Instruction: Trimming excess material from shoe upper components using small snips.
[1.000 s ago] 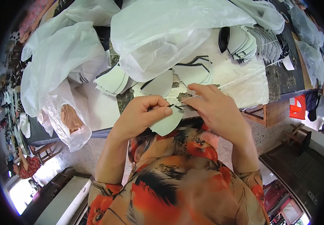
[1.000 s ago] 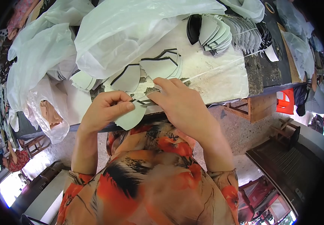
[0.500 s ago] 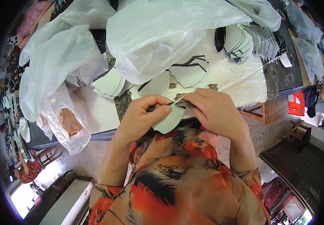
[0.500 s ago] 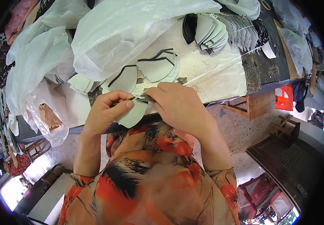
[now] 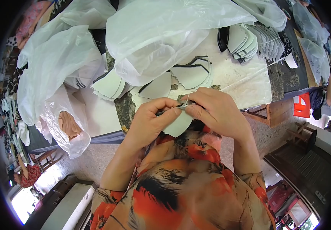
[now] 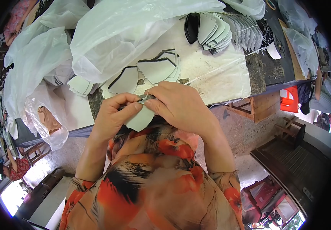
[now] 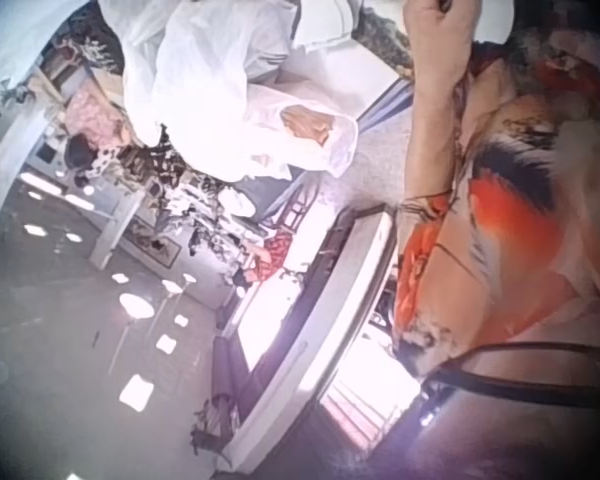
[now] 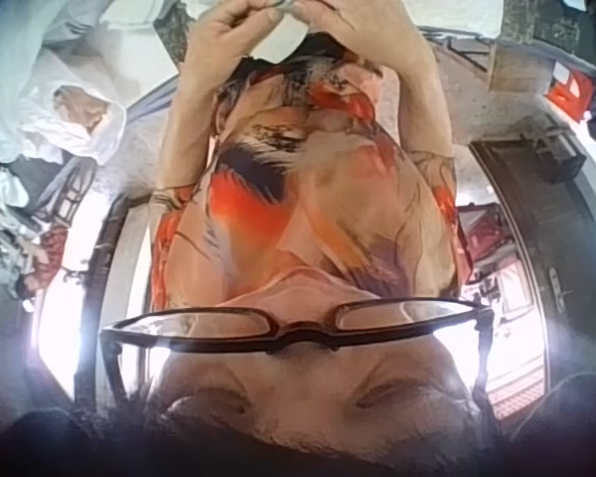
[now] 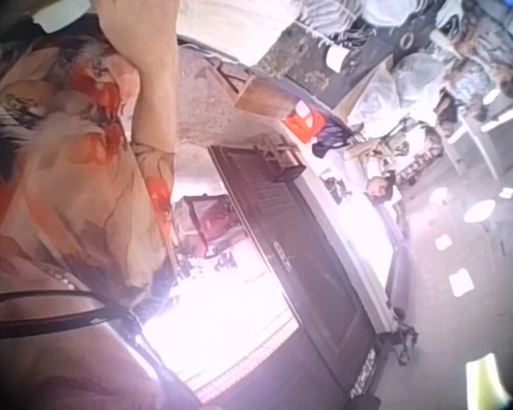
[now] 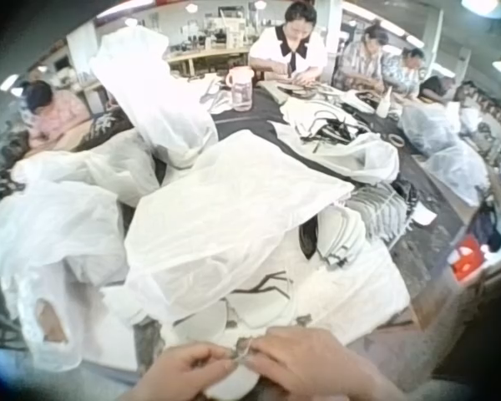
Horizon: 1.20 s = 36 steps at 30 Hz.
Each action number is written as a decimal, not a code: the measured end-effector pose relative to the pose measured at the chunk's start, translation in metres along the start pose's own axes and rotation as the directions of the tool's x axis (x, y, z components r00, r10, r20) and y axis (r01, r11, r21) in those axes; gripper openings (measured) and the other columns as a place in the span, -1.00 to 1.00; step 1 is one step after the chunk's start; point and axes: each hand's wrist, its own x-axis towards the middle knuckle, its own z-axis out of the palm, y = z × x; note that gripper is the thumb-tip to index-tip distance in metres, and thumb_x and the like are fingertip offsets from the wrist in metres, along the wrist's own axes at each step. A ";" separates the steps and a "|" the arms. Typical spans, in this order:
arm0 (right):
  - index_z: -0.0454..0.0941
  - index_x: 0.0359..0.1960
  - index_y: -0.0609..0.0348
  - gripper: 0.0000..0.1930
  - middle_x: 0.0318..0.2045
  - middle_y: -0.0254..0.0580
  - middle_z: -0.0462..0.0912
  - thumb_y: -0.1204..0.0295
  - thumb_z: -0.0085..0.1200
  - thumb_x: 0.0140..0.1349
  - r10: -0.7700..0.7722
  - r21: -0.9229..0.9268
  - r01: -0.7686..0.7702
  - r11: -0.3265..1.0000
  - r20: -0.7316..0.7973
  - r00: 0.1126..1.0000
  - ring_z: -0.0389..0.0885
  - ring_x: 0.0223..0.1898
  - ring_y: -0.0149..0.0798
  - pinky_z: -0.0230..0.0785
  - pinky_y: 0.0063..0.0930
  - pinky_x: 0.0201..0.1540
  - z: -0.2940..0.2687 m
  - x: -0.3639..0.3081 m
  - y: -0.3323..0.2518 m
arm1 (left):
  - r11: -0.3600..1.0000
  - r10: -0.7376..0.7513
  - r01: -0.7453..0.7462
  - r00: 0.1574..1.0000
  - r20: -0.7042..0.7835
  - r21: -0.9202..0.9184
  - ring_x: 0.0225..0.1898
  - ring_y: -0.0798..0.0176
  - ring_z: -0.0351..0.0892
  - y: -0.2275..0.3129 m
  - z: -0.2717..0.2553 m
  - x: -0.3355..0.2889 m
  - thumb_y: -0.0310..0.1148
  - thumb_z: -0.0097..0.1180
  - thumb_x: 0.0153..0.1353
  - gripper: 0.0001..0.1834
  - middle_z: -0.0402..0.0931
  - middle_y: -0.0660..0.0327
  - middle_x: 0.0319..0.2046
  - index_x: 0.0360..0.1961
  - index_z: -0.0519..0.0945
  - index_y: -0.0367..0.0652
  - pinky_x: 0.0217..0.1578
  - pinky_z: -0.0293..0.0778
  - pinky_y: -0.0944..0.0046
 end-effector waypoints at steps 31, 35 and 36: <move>0.63 -0.09 0.27 -0.64 -0.29 -0.14 0.66 0.36 0.39 0.13 0.232 0.290 -0.229 0.929 0.025 0.972 0.57 -0.28 -0.30 0.44 -0.42 -0.15 0.003 0.000 -0.001 | 0.902 0.221 -0.225 0.974 0.055 0.369 -0.21 0.22 0.64 0.007 -0.029 -0.014 -0.28 0.26 0.33 -0.74 0.67 0.11 -0.25 -0.10 0.71 -0.25 -0.14 0.53 0.22; 0.65 -0.12 0.24 -0.73 -0.33 -0.30 0.63 0.47 0.35 0.13 0.287 0.333 -0.274 0.902 0.009 0.958 0.52 -0.30 -0.43 0.36 -0.53 -0.20 0.012 -0.004 0.008 | 0.732 0.344 -0.181 0.931 -0.126 0.657 -0.19 0.08 0.67 0.041 -0.091 -0.027 -0.26 0.22 0.34 -0.74 0.69 0.11 -0.20 -0.10 0.73 -0.20 -0.13 0.55 0.19; 0.65 -0.10 0.24 -0.75 -0.30 -0.27 0.65 0.50 0.30 0.17 0.246 0.346 -0.226 0.911 -0.012 0.969 0.55 -0.27 -0.41 0.39 -0.52 -0.17 0.017 -0.005 0.013 | 0.675 0.383 -0.150 0.908 -0.169 0.722 -0.20 0.05 0.66 0.050 -0.104 -0.021 -0.25 0.24 0.33 -0.74 0.68 0.10 -0.21 -0.11 0.74 -0.19 -0.13 0.54 0.17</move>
